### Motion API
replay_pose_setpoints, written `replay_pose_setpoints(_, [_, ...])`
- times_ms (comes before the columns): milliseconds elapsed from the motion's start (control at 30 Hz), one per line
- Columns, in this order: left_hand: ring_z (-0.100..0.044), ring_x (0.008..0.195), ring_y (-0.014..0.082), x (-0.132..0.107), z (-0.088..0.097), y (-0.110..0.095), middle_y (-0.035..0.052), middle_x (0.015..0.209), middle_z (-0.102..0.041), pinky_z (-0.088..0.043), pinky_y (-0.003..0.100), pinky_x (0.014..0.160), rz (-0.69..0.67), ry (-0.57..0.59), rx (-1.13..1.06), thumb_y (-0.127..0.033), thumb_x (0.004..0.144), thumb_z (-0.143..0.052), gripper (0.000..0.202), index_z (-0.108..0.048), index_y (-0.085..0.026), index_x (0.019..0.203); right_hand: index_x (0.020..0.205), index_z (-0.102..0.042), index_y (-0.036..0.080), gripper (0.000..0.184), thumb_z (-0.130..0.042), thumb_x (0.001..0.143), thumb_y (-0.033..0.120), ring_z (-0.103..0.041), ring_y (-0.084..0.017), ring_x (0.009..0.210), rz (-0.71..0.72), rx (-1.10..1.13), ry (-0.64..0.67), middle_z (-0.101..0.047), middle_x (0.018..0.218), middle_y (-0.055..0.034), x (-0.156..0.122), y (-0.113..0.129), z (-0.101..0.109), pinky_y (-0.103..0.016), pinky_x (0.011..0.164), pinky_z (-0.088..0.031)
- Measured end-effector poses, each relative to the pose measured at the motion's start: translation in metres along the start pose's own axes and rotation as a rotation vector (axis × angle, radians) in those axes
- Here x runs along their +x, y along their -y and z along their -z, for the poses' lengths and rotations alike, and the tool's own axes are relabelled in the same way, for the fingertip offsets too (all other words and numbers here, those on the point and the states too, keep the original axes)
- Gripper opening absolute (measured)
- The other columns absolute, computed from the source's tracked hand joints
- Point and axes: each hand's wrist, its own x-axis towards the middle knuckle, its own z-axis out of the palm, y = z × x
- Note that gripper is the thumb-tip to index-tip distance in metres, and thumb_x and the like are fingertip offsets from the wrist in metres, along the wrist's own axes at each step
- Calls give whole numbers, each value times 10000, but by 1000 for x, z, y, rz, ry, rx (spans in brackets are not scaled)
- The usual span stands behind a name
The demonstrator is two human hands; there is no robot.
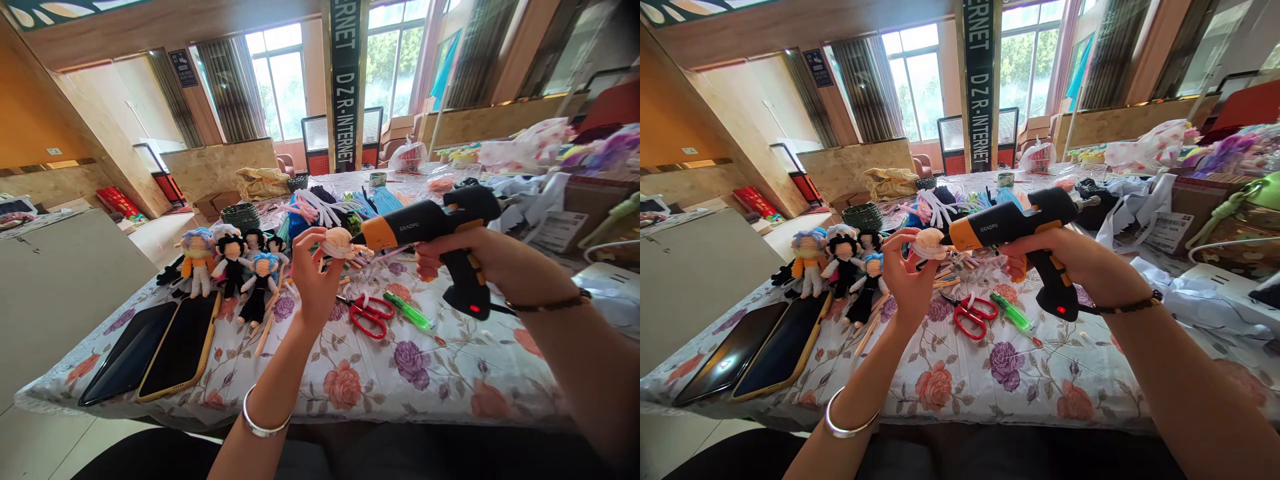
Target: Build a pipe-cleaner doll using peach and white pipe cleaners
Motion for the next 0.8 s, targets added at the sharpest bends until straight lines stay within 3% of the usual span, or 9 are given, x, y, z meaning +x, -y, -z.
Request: replay_pose_setpoints(800, [-554, 998, 141, 0, 0, 0, 52, 1079, -520, -558, 256, 713, -5, -6, -32, -232, 747, -698, 352, -459, -236, 1005, 595, -646, 150, 231, -748, 631, 355, -556, -139, 563, -66, 50, 20, -588, 556, -9, 0, 1, 2, -293, 619, -454])
